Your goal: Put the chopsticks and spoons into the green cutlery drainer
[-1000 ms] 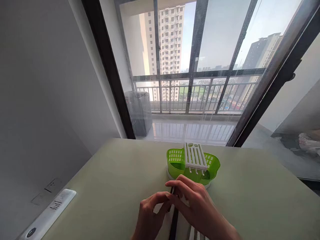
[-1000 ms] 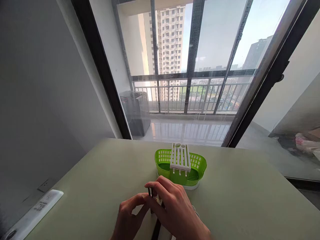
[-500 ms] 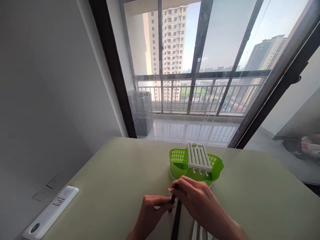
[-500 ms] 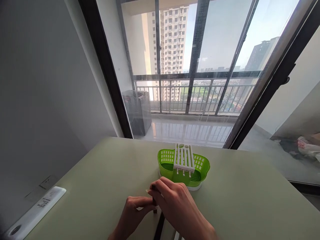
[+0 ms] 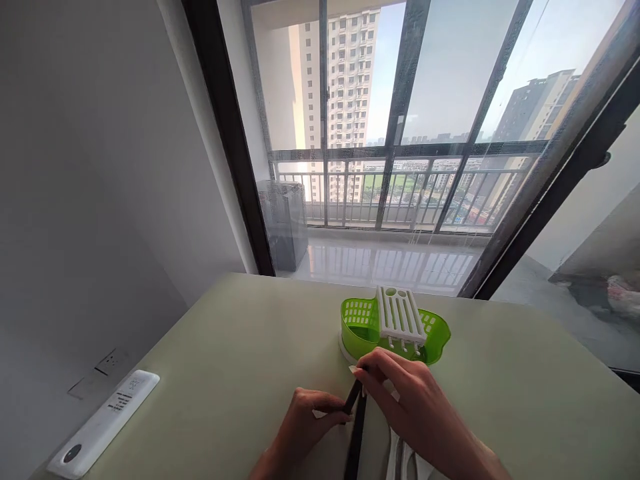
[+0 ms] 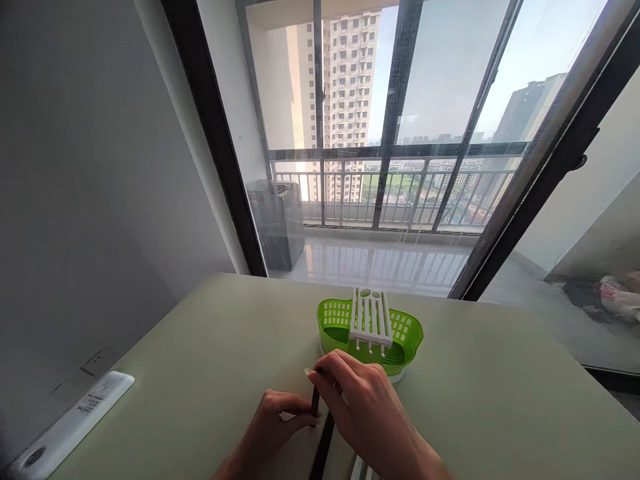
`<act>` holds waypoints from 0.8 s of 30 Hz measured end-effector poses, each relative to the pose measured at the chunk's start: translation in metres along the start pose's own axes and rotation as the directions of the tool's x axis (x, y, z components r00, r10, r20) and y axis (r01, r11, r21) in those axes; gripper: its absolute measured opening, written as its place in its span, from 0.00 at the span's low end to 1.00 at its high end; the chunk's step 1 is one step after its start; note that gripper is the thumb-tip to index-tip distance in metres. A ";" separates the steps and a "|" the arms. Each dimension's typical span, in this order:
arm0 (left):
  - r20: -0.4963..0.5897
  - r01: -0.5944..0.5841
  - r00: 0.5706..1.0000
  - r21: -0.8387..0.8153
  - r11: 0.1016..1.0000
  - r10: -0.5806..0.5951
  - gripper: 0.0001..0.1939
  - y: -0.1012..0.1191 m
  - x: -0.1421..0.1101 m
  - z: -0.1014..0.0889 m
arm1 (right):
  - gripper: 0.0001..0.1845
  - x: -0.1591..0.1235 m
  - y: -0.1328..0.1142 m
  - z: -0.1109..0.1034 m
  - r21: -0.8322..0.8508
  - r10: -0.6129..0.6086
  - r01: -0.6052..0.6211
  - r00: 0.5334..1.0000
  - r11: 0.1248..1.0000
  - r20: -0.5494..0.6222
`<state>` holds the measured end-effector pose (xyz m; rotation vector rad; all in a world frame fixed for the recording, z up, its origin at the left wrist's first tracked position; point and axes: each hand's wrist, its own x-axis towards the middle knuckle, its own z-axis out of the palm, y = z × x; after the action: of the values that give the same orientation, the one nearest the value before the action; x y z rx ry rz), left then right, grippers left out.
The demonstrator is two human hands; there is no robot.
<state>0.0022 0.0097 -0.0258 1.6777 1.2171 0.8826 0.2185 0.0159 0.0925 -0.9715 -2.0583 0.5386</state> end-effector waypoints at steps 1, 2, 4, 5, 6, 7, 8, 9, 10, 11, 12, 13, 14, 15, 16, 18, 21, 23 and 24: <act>0.015 0.014 1.000 0.024 1.000 -0.015 0.05 -0.001 0.001 0.000 | 0.10 0.000 -0.001 -0.002 -0.027 -0.018 0.018 1.000 0.999 0.001; 0.035 0.027 0.999 0.047 0.999 -0.028 0.06 -0.002 0.002 0.000 | 0.10 0.001 -0.002 -0.004 -0.054 -0.040 0.040 0.999 0.998 -0.001; 0.068 0.043 0.997 0.071 0.997 -0.048 0.06 -0.003 0.004 0.000 | 0.10 0.003 -0.005 -0.013 -0.097 -0.085 0.083 0.996 0.992 -0.012; 0.074 0.051 0.996 0.065 0.997 -0.056 0.06 -0.004 0.005 0.000 | 0.10 0.005 -0.006 -0.019 -0.110 -0.106 0.102 0.994 0.989 -0.024; 0.068 0.062 0.996 0.045 0.997 -0.065 0.05 -0.005 0.005 0.000 | 0.10 0.008 -0.008 -0.026 -0.118 -0.122 0.116 0.992 0.986 -0.040; 0.057 0.079 0.995 0.011 0.997 -0.080 0.04 -0.006 0.005 0.001 | 0.09 0.011 -0.010 -0.035 -0.123 -0.131 0.123 0.990 0.985 -0.060; 0.048 0.100 0.994 -0.029 0.995 -0.099 0.05 -0.007 0.006 0.000 | 0.09 0.015 -0.011 -0.044 -0.123 -0.133 0.122 0.988 0.985 -0.083; 0.048 0.122 0.992 -0.070 0.990 -0.119 0.07 -0.009 0.005 0.000 | 0.09 0.019 -0.012 -0.054 -0.120 -0.123 0.108 0.985 0.987 -0.119; 0.056 0.140 0.989 -0.111 0.984 -0.134 0.10 -0.010 0.005 0.000 | 0.09 0.024 -0.013 -0.065 -0.119 -0.107 0.087 0.980 0.989 -0.170; 0.066 0.147 0.988 -0.145 0.978 -0.139 0.13 -0.012 0.005 -0.001 | 0.09 0.030 -0.012 -0.075 -0.115 -0.073 0.047 0.971 0.992 -0.228; 0.078 0.146 0.988 -0.170 0.975 -0.135 0.15 -0.014 0.005 -0.001 | 0.09 0.036 -0.011 -0.084 -0.105 -0.037 0.005 0.954 0.994 -0.298; 0.087 0.138 0.988 -0.186 0.973 -0.124 0.16 -0.016 0.005 -0.002 | 0.10 0.043 -0.008 -0.093 -0.088 -0.006 -0.028 0.934 0.996 -0.358; 0.091 0.127 0.990 -0.195 0.973 -0.111 0.16 -0.018 0.004 -0.002 | 0.12 0.051 -0.004 -0.099 -0.063 0.022 -0.052 0.916 0.997 -0.401; 0.092 0.116 0.991 -0.199 0.973 -0.099 0.16 -0.020 0.004 -0.003 | 0.13 0.058 0.002 -0.104 -0.037 0.049 -0.072 0.899 0.997 -0.434; 0.092 0.108 0.992 -0.198 0.974 -0.091 0.15 -0.022 0.004 -0.003 | 0.15 0.066 0.009 -0.106 -0.016 0.073 -0.090 0.892 0.996 -0.447; 0.080 0.102 0.993 -0.191 0.976 -0.088 0.14 -0.024 0.004 -0.003 | 0.18 0.082 0.025 -0.106 -0.028 0.084 -0.108 0.887 0.994 -0.455; 0.052 0.095 0.995 -0.176 0.980 -0.087 0.13 -0.024 0.004 -0.002 | 0.19 0.101 0.053 -0.094 -0.109 0.085 -0.134 0.926 0.985 -0.369; 0.044 0.093 0.995 -0.158 0.983 -0.087 0.12 -0.022 0.003 -0.002 | 0.20 0.110 0.068 -0.082 -0.157 0.080 -0.134 0.948 0.979 -0.308; 0.042 0.095 0.995 -0.149 0.984 -0.089 0.12 -0.022 0.003 -0.001 | 0.21 0.114 0.074 -0.076 -0.183 0.081 -0.135 0.957 0.974 -0.279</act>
<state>-0.0059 0.0163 -0.0450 1.4991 1.1655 0.8630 0.2669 0.1543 0.1450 -1.2117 -1.8444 0.2392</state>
